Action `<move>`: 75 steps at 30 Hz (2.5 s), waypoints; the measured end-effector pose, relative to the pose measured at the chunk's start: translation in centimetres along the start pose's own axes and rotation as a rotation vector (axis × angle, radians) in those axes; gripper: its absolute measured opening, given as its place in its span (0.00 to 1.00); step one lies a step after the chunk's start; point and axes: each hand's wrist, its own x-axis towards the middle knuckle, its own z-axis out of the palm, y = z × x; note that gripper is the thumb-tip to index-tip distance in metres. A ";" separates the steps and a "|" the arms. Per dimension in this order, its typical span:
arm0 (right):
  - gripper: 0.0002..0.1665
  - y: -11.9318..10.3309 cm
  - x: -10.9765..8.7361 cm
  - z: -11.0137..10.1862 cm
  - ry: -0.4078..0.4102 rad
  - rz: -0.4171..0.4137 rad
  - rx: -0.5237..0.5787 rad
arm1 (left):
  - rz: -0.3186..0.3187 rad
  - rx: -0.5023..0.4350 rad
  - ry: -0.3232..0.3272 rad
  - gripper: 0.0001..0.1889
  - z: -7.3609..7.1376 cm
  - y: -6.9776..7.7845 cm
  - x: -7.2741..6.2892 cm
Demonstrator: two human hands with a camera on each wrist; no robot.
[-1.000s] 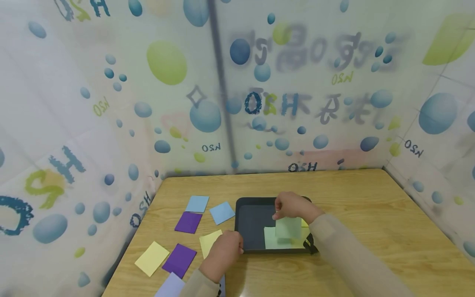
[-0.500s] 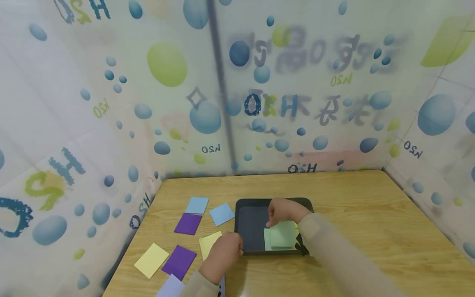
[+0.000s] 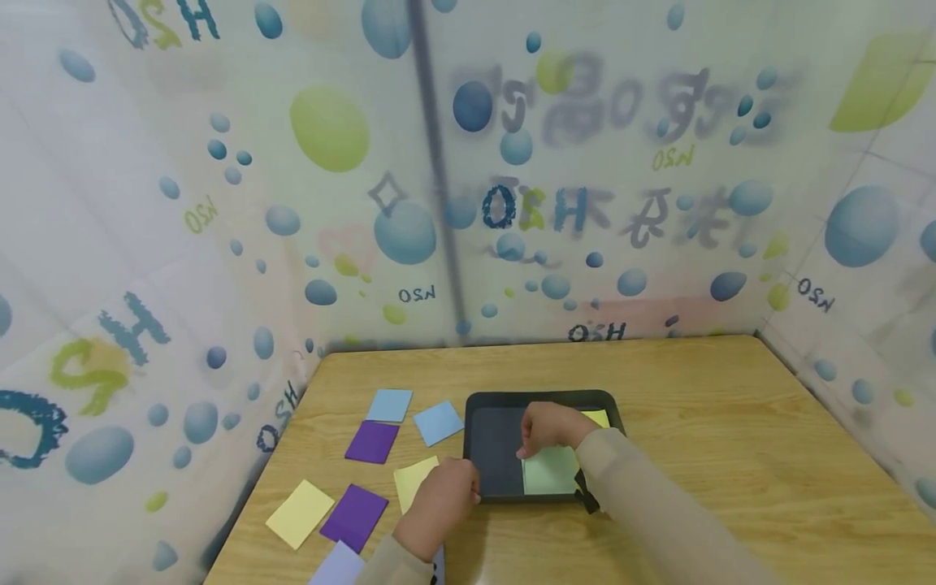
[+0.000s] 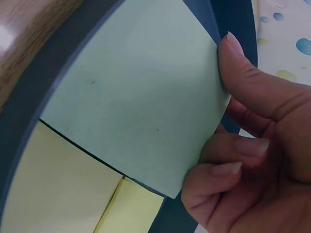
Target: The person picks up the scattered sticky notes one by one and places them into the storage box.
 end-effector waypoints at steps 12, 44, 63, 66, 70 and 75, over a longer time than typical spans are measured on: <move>0.13 1.0 1.0 1.0 0.022 0.019 0.005 | -0.003 -0.016 -0.003 0.13 0.0 0.0 0.0; 0.13 1.2 0.6 1.5 0.085 0.068 0.139 | 0.001 -0.028 -0.015 0.11 0.0 -0.1 -0.1; 0.10 1.6 -3.7 -0.4 0.288 -0.037 0.094 | 0.027 -0.009 0.009 0.12 -0.1 -0.2 -0.1; 0.09 1.7 -3.9 -0.4 0.293 -0.037 0.105 | 0.026 -0.016 0.008 0.12 0.0 -0.2 -0.1; 0.09 2.3 -4.6 -0.3 0.307 -0.054 0.103 | 0.025 -0.020 0.005 0.11 0.1 -0.3 -0.1; 0.08 3.8 -6.1 0.1 0.349 -0.106 0.052 | 0.014 -0.014 -0.008 0.11 0.0 -0.2 -0.1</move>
